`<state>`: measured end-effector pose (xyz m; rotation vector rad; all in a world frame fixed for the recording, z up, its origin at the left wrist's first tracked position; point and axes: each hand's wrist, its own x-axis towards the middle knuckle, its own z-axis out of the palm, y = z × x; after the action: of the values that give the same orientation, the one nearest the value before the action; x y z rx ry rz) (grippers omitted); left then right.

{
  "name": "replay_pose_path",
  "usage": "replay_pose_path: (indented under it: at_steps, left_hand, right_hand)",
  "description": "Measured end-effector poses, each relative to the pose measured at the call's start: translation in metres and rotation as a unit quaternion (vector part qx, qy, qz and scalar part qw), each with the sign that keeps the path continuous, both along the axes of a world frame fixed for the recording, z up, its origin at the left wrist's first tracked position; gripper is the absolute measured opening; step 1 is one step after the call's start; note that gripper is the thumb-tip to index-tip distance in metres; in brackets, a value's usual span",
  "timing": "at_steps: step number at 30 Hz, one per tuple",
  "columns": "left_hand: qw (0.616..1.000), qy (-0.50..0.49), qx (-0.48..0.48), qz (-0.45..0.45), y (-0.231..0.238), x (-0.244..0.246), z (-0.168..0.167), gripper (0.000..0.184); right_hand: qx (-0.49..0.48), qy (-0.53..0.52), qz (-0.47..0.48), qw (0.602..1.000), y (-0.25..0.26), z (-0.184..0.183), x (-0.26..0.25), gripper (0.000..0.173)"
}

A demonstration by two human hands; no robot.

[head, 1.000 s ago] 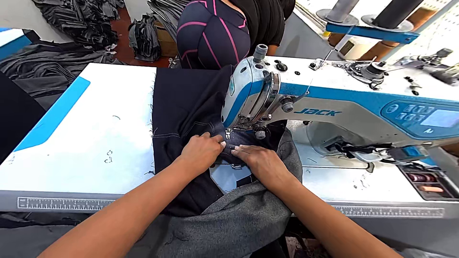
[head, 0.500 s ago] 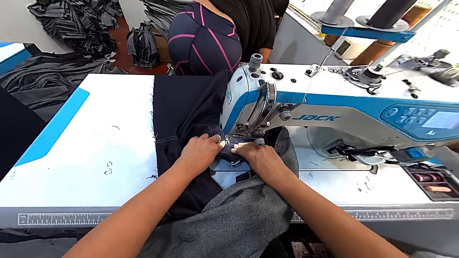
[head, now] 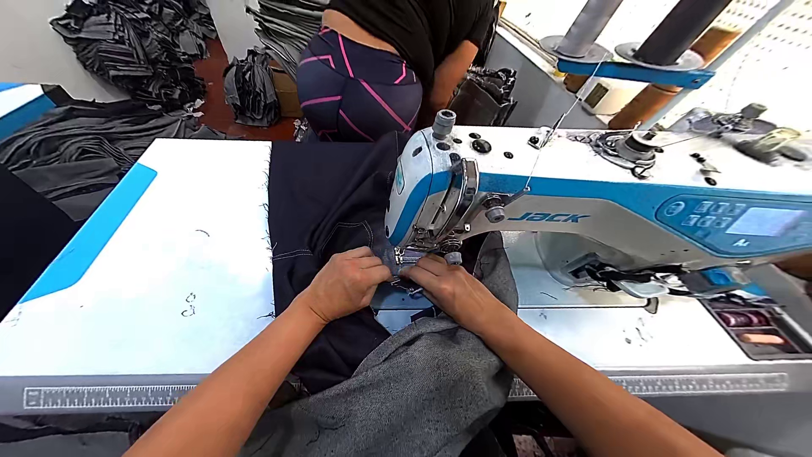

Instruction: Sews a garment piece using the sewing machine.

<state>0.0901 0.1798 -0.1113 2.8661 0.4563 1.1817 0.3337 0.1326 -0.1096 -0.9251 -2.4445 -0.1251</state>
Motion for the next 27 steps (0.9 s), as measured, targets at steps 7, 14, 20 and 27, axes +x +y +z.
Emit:
replay_pose_path:
  at_steps: [7,14,20,27]
  left_hand:
    - [0.997,0.018,-0.071,0.035,-0.001,0.002,-0.001,0.022]
    - [0.958,0.197,-0.170,0.119,-0.043,0.013,0.030,0.026]
    - [0.957,0.243,-0.068,0.146,-0.058,0.007,0.010,0.038]
    - [0.949,0.257,-0.019,0.182,-0.061,0.007,0.010,0.038]
  right_hand:
    - [-0.021,-0.051,-0.003,0.998,0.012,-0.003,-0.004,0.017]
    - [-0.037,-0.052,-0.037,0.997,-0.002,0.004,-0.015,0.006]
    - [-0.040,-0.129,-0.059,0.989,-0.033,0.007,-0.001,0.036]
    - [-0.027,-0.094,-0.085,0.992,-0.033,0.003,-0.002,0.035]
